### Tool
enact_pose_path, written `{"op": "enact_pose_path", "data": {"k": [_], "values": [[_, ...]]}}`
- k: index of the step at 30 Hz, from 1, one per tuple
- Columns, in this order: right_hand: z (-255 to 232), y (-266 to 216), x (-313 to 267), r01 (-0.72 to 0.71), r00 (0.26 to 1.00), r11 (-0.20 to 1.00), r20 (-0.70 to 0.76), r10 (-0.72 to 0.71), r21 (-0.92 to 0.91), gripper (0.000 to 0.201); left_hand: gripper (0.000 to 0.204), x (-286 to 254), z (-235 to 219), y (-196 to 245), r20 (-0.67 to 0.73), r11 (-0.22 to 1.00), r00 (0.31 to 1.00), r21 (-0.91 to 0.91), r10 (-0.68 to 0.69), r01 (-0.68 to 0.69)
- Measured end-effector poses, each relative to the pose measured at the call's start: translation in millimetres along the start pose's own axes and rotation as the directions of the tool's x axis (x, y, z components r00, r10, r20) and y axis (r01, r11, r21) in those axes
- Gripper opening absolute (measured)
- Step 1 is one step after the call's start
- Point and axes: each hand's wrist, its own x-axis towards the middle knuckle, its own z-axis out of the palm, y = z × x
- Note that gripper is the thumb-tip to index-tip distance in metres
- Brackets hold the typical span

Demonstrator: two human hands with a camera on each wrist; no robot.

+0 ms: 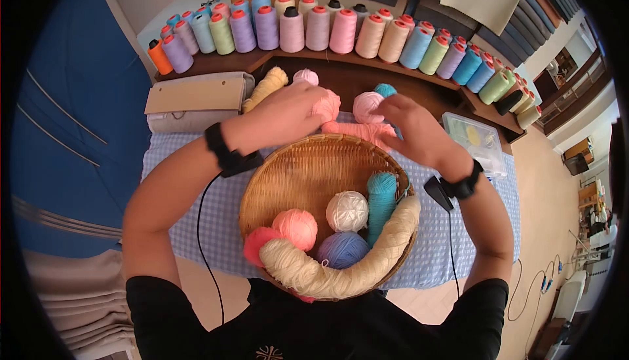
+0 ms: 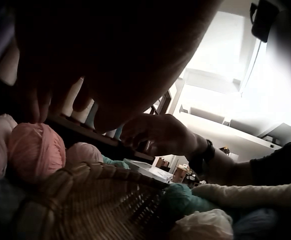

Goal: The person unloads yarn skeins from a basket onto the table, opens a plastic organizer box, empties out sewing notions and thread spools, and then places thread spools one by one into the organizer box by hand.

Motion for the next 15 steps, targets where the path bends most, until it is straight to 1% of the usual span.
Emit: {"op": "enact_pose_path", "data": {"k": [1,2,3,5,7,8,9,11,12,13,15], "values": [[-11.1,-17.9,-6.4,0.061,0.995,0.995,0.075,-0.067,0.080,0.046,0.035,-8.5,-12.5,13.2,0.128,0.988,0.991,-0.155,0.025,-0.004],[-14.0,-29.4,-14.4,0.095,0.979,0.985,0.164,-0.119,0.143,0.046,0.032,-21.3,-17.3,23.8,0.204,0.987,0.977,-0.159,0.055,-0.022],[-14.3,-39.5,-20.3,0.094,0.979,0.984,0.164,-0.119,0.149,0.046,0.029,-35.4,-21.0,33.9,0.279,0.985,0.956,-0.165,0.088,-0.043],[-9.8,-59.6,-28.4,0.201,0.927,0.947,0.263,-0.267,0.252,0.046,0.036,-58.8,-30.7,53.2,0.465,0.973,0.872,-0.225,0.152,-0.050],[1.4,-69.4,-30.0,0.194,0.922,0.946,0.280,-0.266,0.260,0.048,0.041,-70.3,-28.5,72.1,0.684,0.992,0.728,-0.121,0.056,0.037],[7.6,-72.4,-28.7,0.196,0.913,0.943,0.301,-0.275,0.269,0.050,0.052,-70.2,-22.2,76.7,0.782,0.995,0.623,-0.066,0.002,0.079],[15.0,-74.4,-26.5,0.198,0.914,0.944,0.298,-0.274,0.263,0.050,0.052,-65.7,-16.8,80.2,0.780,0.995,0.626,-0.062,0.002,0.074],[32.1,-76.0,-20.9,0.212,0.856,0.950,0.425,-0.293,0.229,0.055,0.063,-58.0,-8.7,85.3,0.885,0.980,0.464,-0.066,-0.030,0.189],[38.9,-76.0,-19.2,0.190,0.835,0.960,0.482,-0.267,0.204,0.056,0.063,-57.8,-6.7,85.1,0.882,0.981,0.470,-0.061,-0.035,0.187],[41.3,-76.4,-17.0,0.195,0.834,0.961,0.481,-0.269,0.197,0.056,0.067,-58.3,-4.4,85.2,0.876,0.977,0.481,-0.070,-0.037,0.202],[43.3,-76.9,-13.7,0.148,0.793,0.962,0.554,-0.255,0.231,0.061,0.071,-58.5,-1.3,83.8,0.869,0.973,0.493,-0.080,-0.039,0.216]]}}
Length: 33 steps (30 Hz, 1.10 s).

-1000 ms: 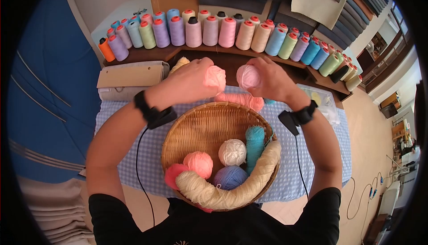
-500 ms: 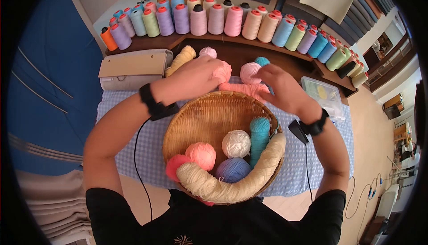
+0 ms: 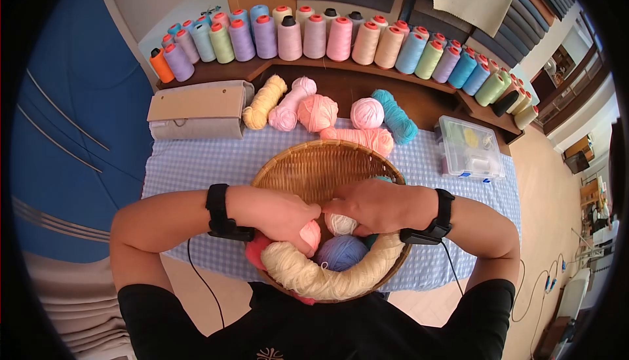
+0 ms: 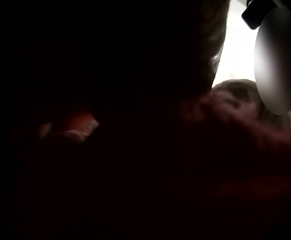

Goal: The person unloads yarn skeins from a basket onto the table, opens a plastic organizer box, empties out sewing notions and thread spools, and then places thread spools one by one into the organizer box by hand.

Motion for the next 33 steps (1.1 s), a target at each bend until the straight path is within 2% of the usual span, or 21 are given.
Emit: {"op": "enact_pose_path", "data": {"k": [3,4,6,7,8,9,10,11,12,14,16,17,18,20,22,25,27,28,30,31,33], "values": [[-11.9,1.2,-0.7,0.012,1.000,0.997,-0.019,-0.011,0.070,0.064,0.068,-1.3,-2.2,-1.8,-0.025,1.000,0.999,-0.010,0.021,-0.021],[-17.0,3.4,-2.2,0.013,1.000,0.997,-0.019,-0.012,0.070,0.064,0.065,-6.1,-6.1,-1.9,-0.121,0.999,0.992,0.000,0.034,-0.034],[-31.2,10.2,-9.6,0.094,0.969,0.991,-0.237,-0.069,0.094,0.068,0.052,-19.5,-18.7,-3.5,-0.327,0.994,0.942,-0.053,0.072,-0.095],[-42.7,11.4,-14.0,0.022,0.961,0.992,-0.277,0.014,0.126,0.067,0.043,-28.0,-31.1,-4.8,-0.434,0.983,0.897,-0.109,0.088,-0.149],[-47.8,20.4,-15.6,0.027,0.911,0.997,-0.413,0.007,0.077,0.068,0.026,-34.4,-59.9,1.7,-0.252,0.973,0.967,-0.211,0.035,-0.090],[-59.0,24.6,-15.3,-0.042,0.860,0.999,-0.508,0.051,0.029,0.069,0.017,-21.4,-64.0,-28.0,-0.431,0.930,0.826,0.120,0.364,-0.348],[-71.4,28.1,-14.4,-0.114,0.795,0.993,-0.601,0.084,-0.013,0.069,0.024,-25.1,-87.2,-33.1,-0.384,0.972,0.909,-0.092,0.164,-0.214],[-75.3,39.8,-8.3,-0.194,0.719,0.981,-0.680,0.144,0.003,0.069,0.042,-21.2,-80.0,-42.0,-0.753,0.983,0.650,-0.179,-0.104,-0.050],[-75.8,54.1,0.2,-0.270,0.630,0.963,-0.751,0.197,0.026,0.069,0.042,-10.5,-83.2,-55.1,-0.758,0.984,0.644,-0.171,-0.100,-0.048],[-80.7,74.1,13.1,-0.295,0.583,0.955,-0.797,0.158,-0.026,0.068,0.059,13.9,-100.8,-87.7,-0.912,0.989,0.386,-0.109,-0.140,0.102],[-78.9,103.2,28.9,-0.417,0.520,0.909,-0.812,0.265,0.029,0.069,0.063,33.8,-112.0,-109.7,-0.915,0.972,0.343,-0.162,-0.213,0.170],[-75.7,116.6,35.2,-0.416,0.518,0.909,-0.816,0.255,0.020,0.069,0.068,41.4,-114.9,-117.2,-0.908,0.946,0.303,-0.226,-0.291,0.231],[-71.7,130.7,41.4,-0.450,0.574,0.893,-0.769,0.282,-0.008,0.068,0.068,47.4,-114.5,-120.7,-0.912,0.947,0.293,-0.225,-0.288,0.231],[-59.4,160.5,51.4,-0.504,0.709,0.862,-0.598,0.374,-0.059,0.067,0.074,57.3,-111.5,-124.3,-0.815,0.870,0.389,-0.257,-0.429,0.420],[-48.8,162.5,51.8,-0.489,0.719,0.872,-0.559,0.412,0.014,0.066,0.075,62.4,-109.6,-134.8,-0.807,0.864,0.385,-0.280,-0.448,0.418],[-48.1,161.8,51.1,-0.507,0.763,0.861,-0.491,0.422,-0.048,0.060,0.075,64.8,-106.7,-144.2,-0.896,0.936,0.316,-0.231,-0.311,0.267],[-44.2,171.1,53.1,-0.477,0.782,0.877,-0.486,0.390,-0.065,0.057,0.075,56.8,-111.3,-136.2,-0.838,0.928,0.433,-0.209,-0.332,0.307],[-42.0,175.5,53.4,-0.449,0.799,0.890,-0.482,0.359,-0.082,0.053,0.075,56.5,-110.1,-139.0,-0.837,0.927,0.432,-0.213,-0.336,0.309],[-45.9,164.4,46.9,-0.417,0.782,0.906,-0.537,0.318,-0.071,0.048,0.068,57.1,-105.9,-142.9,-0.895,0.948,0.365,-0.159,-0.257,0.276],[-49.1,155.5,40.6,-0.388,0.757,0.920,-0.590,0.279,-0.062,0.044,0.068,56.5,-101.3,-142.8,-0.892,0.948,0.370,-0.163,-0.260,0.274],[-57.1,126.7,21.1,-0.307,0.777,0.950,-0.591,0.220,-0.051,0.043,0.052,40.7,-89.5,-124.3,-0.942,0.933,0.288,-0.060,-0.170,0.356]]}}
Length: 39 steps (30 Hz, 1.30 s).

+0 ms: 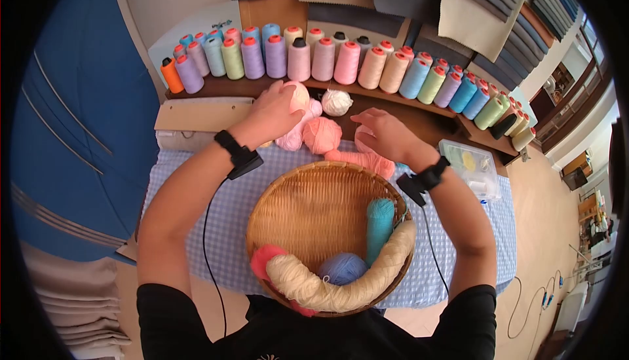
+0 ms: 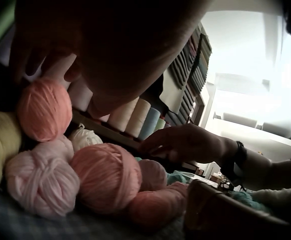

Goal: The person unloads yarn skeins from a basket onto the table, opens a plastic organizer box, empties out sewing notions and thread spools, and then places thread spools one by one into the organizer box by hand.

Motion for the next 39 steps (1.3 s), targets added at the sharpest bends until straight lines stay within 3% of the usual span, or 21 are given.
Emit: {"op": "enact_pose_path", "data": {"k": [1,3,4,5,7,9,10,12,15,17,19,21,23,25,27,29,31,32,35,38,39], "values": [[-13.6,-15.4,-11.1,0.064,0.998,0.996,-0.012,-0.064,0.061,0.041,0.052,-10.5,-9.6,5.1,0.020,1.000,1.000,-0.006,-0.009,0.010],[-52.7,-61.7,-37.9,-0.032,0.966,0.967,0.254,-0.035,0.253,0.040,0.041,-35.3,-35.3,16.2,0.027,0.927,0.947,-0.215,0.321,-0.308],[-57.7,-70.2,-53.3,0.078,0.938,0.931,0.289,-0.189,0.358,0.042,0.040,-51.6,-50.8,24.5,0.116,0.887,0.911,-0.307,0.396,-0.346],[-59.5,-77.0,-69.4,0.177,0.891,0.869,0.301,-0.341,0.462,0.043,0.038,-69.7,-64.2,33.3,0.193,0.838,0.860,-0.400,0.473,-0.371],[-59.1,-94.5,-95.5,0.234,0.785,0.778,0.359,-0.505,0.583,0.048,0.044,-99.9,-79.3,38.8,0.426,0.768,0.675,-0.541,0.602,-0.343],[-59.1,-111.4,-115.5,0.221,0.745,0.805,0.438,-0.504,0.551,0.052,0.045,-125.1,-90.9,48.7,0.350,0.592,0.539,-0.709,0.766,-0.382],[-60.4,-116.6,-124.3,0.254,0.758,0.860,0.462,-0.461,0.442,0.053,0.045,-135.6,-91.5,54.2,0.350,0.588,0.533,-0.714,0.770,-0.381],[-59.1,-119.2,-133.8,0.249,0.790,0.901,0.463,-0.401,0.355,0.051,0.045,-152.7,-92.7,63.4,0.411,0.581,0.443,-0.724,0.797,-0.372],[-47.0,-114.4,-145.5,0.257,0.829,0.940,0.449,-0.333,0.223,0.046,0.043,-165.9,-88.4,69.2,0.475,0.622,0.405,-0.642,0.781,-0.447],[-47.2,-112.5,-146.4,0.261,0.841,0.947,0.439,-0.318,0.186,0.043,0.041,-164.1,-77.9,62.4,0.437,0.597,0.419,-0.681,0.796,-0.423],[-56.8,-112.5,-141.7,0.238,0.835,0.926,0.426,-0.349,0.292,0.039,0.038,-159.7,-77.3,57.2,0.401,0.567,0.429,-0.722,0.810,-0.397],[-61.6,-99.3,-137.8,0.217,0.875,0.914,0.347,-0.337,0.342,0.038,0.024,-143.4,-92.2,56.7,0.389,0.669,0.604,-0.657,0.695,-0.347],[-68.6,-86.3,-131.4,0.173,0.953,0.912,0.171,-0.250,0.372,0.038,0.027,-125.1,-97.7,53.8,0.421,0.782,0.764,-0.599,0.490,-0.172],[-70.2,-68.7,-121.3,0.066,0.996,0.966,0.037,-0.078,0.251,0.040,0.021,-101.6,-81.1,51.1,0.251,0.721,0.893,-0.684,0.374,-0.109],[-65.3,-52.5,-103.2,-0.212,0.969,0.944,-0.071,0.237,0.252,0.041,0.024,-68.3,-83.6,61.2,0.357,0.779,0.921,-0.617,0.154,0.108],[-46.9,-13.6,-81.1,-0.180,0.927,0.970,-0.301,0.223,0.165,0.042,0.025,-32.3,-54.2,49.3,0.213,0.794,0.951,-0.606,0.225,-0.052],[-37.7,14.8,-59.9,-0.231,0.893,0.964,-0.364,0.263,0.130,0.043,0.031,-3.2,-33.6,47.8,0.237,0.907,0.969,-0.420,0.072,0.035],[-33.7,26.8,-51.1,-0.285,0.853,0.953,-0.426,0.302,0.104,0.044,0.031,10.7,-19.4,45.9,0.234,0.908,0.969,-0.418,0.075,0.031],[-18.0,54.6,-35.7,-0.363,0.803,0.931,-0.491,0.337,0.044,0.046,0.040,30.8,6.1,45.7,0.209,0.958,0.974,-0.287,0.088,-0.024],[-0.1,70.5,-41.0,-0.420,0.850,0.906,-0.369,0.375,-0.046,0.048,0.045,24.8,9.1,46.8,0.297,0.937,0.931,-0.331,0.213,-0.109],[3.8,67.3,-44.3,-0.407,0.882,0.907,-0.306,0.358,-0.111,0.049,0.044,15.0,2.0,49.9,0.225,0.938,0.943,-0.298,0.247,-0.174]]}}
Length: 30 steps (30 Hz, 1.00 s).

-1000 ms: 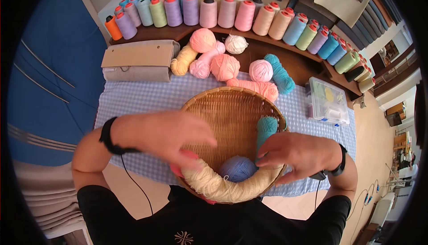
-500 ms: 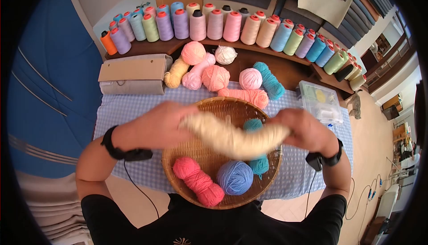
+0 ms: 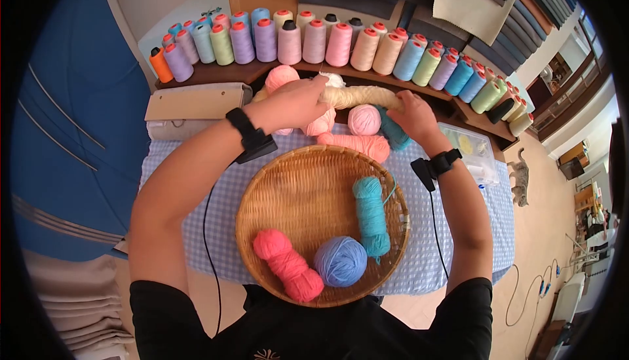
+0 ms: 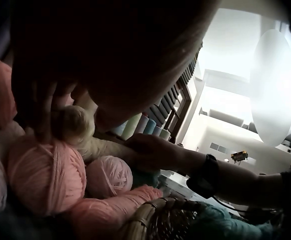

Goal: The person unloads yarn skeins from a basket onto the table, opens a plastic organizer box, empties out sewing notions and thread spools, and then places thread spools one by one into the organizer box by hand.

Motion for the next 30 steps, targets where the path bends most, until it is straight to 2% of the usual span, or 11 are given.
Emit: {"op": "enact_pose_path", "data": {"k": [2,4,6,8,9,11,12,15,20,27,30], "values": [[-3.3,-0.4,-11.6,0.049,0.990,0.998,-0.131,-0.052,-0.026,0.045,0.042,-25.3,-11.1,16.3,-0.045,0.999,0.998,0.040,0.034,-0.032],[-21.3,-16.0,-26.0,0.178,0.966,0.984,-0.186,-0.178,-0.018,0.038,0.043,-58.0,-30.6,39.6,0.173,0.983,0.971,-0.111,0.165,-0.147],[-40.5,-40.6,-47.7,0.272,0.962,0.955,-0.065,-0.266,0.119,0.036,0.045,-94.9,-37.6,44.1,0.406,0.964,0.875,-0.146,0.263,-0.222],[-64.0,-66.7,-71.1,0.372,0.885,0.854,0.138,-0.445,0.365,0.036,0.047,-138.3,-29.1,34.6,0.377,0.848,0.760,-0.277,0.529,-0.453],[-74.7,-81.9,-79.7,0.395,0.789,0.780,0.254,-0.559,0.485,0.038,0.047,-150.9,-30.1,40.9,0.378,0.851,0.763,-0.280,0.524,-0.445],[-82.0,-106.9,-98.7,0.474,0.645,0.684,0.309,-0.699,0.554,0.043,0.048,-169.0,-35.7,56.8,0.638,0.890,0.621,-0.332,0.455,-0.311],[-83.7,-118.1,-104.1,0.542,0.558,0.645,0.343,-0.756,0.539,0.045,0.048,-174.5,-31.0,58.1,0.638,0.890,0.621,-0.334,0.456,-0.310],[-81.5,-146.6,-120.7,0.510,0.470,0.566,0.342,-0.814,0.647,0.050,0.051,-185.5,-8.7,55.1,0.615,0.895,0.651,-0.286,0.445,-0.342],[-72.8,-163.1,-132.9,0.402,0.298,0.513,0.421,-0.857,0.759,0.074,0.047,-185.5,10.2,50.8,0.677,0.893,0.590,-0.263,0.441,-0.365],[-71.5,-169.5,-119.6,0.349,0.218,0.598,0.558,-0.801,0.722,0.083,0.044,-180.7,6.8,48.8,0.662,0.893,0.603,-0.277,0.444,-0.353],[-88.5,-150.4,-87.6,0.237,0.452,0.505,0.366,-0.813,0.830,0.085,0.046,-175.0,-7.6,48.6,0.612,0.888,0.643,-0.328,0.460,-0.323]]}}
